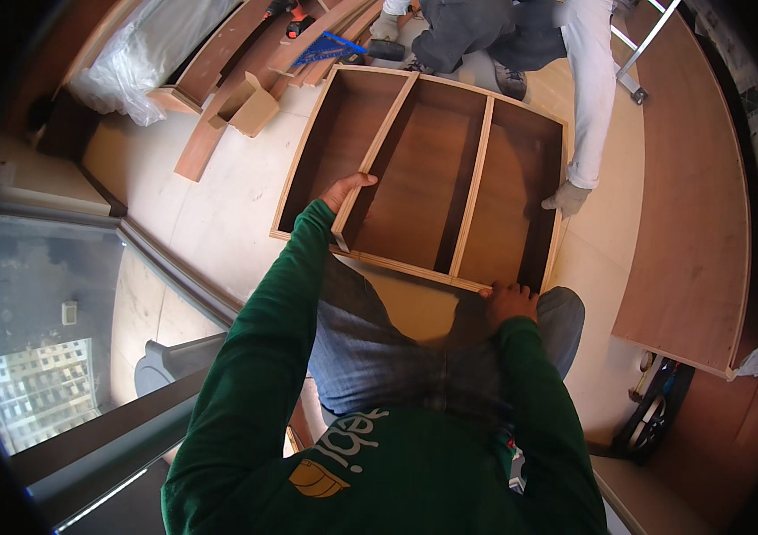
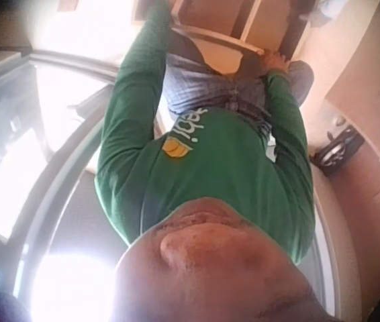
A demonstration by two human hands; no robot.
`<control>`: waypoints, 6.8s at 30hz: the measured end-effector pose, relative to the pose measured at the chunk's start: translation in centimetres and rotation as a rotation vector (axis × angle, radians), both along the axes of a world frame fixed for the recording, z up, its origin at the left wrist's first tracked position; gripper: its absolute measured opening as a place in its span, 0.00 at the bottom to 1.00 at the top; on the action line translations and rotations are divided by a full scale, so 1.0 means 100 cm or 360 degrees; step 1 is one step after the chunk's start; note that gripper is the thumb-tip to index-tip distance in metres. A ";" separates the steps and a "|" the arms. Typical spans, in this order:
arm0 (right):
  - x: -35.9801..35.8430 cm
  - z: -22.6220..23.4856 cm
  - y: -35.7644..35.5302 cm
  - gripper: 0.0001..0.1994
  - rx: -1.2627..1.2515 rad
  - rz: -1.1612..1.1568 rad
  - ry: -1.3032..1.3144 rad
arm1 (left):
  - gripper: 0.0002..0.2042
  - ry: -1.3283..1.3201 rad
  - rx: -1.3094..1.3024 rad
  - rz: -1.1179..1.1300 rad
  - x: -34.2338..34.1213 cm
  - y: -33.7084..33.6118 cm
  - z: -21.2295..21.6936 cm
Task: The person sits on the floor and assembles a wooden cabinet frame with another person. They fit wooden dividers into the frame, use a rubber mallet to secure the joints, and measure the interior compartments with a tape measure.
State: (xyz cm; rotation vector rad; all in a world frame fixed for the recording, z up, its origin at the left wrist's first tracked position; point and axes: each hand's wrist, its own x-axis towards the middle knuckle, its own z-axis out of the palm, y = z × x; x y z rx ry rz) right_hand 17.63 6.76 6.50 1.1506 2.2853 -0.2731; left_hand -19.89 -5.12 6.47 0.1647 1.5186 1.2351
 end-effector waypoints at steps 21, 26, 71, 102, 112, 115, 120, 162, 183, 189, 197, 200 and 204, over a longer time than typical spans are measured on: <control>0.005 -0.011 0.001 0.18 0.0020 0.0012 -0.0016 | 0.46 0.0545 -0.0065 -0.0365 -0.073 -0.021 -0.052; -0.002 -0.016 0.002 0.17 -0.0029 0.0009 0.0091 | 0.40 0.0287 -0.0144 -0.0283 -0.061 -0.024 -0.094; -0.025 -0.016 -0.092 0.32 -0.1022 -0.0395 0.1372 | 0.32 0.0628 -0.0331 0.0091 0.017 0.003 -0.056; -0.046 -0.043 0.003 0.24 0.0317 -0.0536 0.0502 | 0.29 0.1074 -0.0929 -0.0558 0.009 -0.023 -0.094; -0.045 -0.036 -0.004 0.28 0.0078 -0.0578 0.0425 | 0.32 0.0961 -0.0957 -0.0666 0.007 -0.021 -0.062; -0.050 -0.029 -0.004 0.28 0.0068 -0.0604 0.0426 | 0.30 0.1151 -0.0998 -0.0586 0.010 -0.025 -0.068; -0.051 -0.030 -0.005 0.28 0.0040 -0.0634 0.0405 | 0.31 0.1334 -0.1193 -0.0685 0.024 -0.019 -0.075; -0.425 -0.075 0.091 0.44 -0.0336 -0.0859 0.1142 | 0.23 0.1572 -0.1140 -0.0893 0.043 -0.039 -0.029; -0.432 0.085 0.139 0.24 -0.0551 0.0887 0.1199 | 0.24 0.1456 -0.1097 -0.0658 0.045 -0.043 -0.027; -0.276 0.044 0.105 0.21 -0.0585 0.0519 0.1206 | 0.25 0.1470 -0.1058 -0.0622 0.046 -0.040 -0.030; -0.176 0.102 0.083 0.30 -0.1711 -0.0197 0.1455 | 0.25 0.1496 -0.1288 -0.0637 0.049 -0.039 -0.023; -0.167 0.161 0.040 0.28 -0.1327 0.0704 0.1184 | 0.28 0.1473 -0.1346 -0.0686 0.050 -0.038 -0.019; -0.134 0.158 0.004 0.27 -0.0107 0.1157 0.1240 | 0.29 0.1485 -0.1316 -0.0673 0.053 -0.035 -0.022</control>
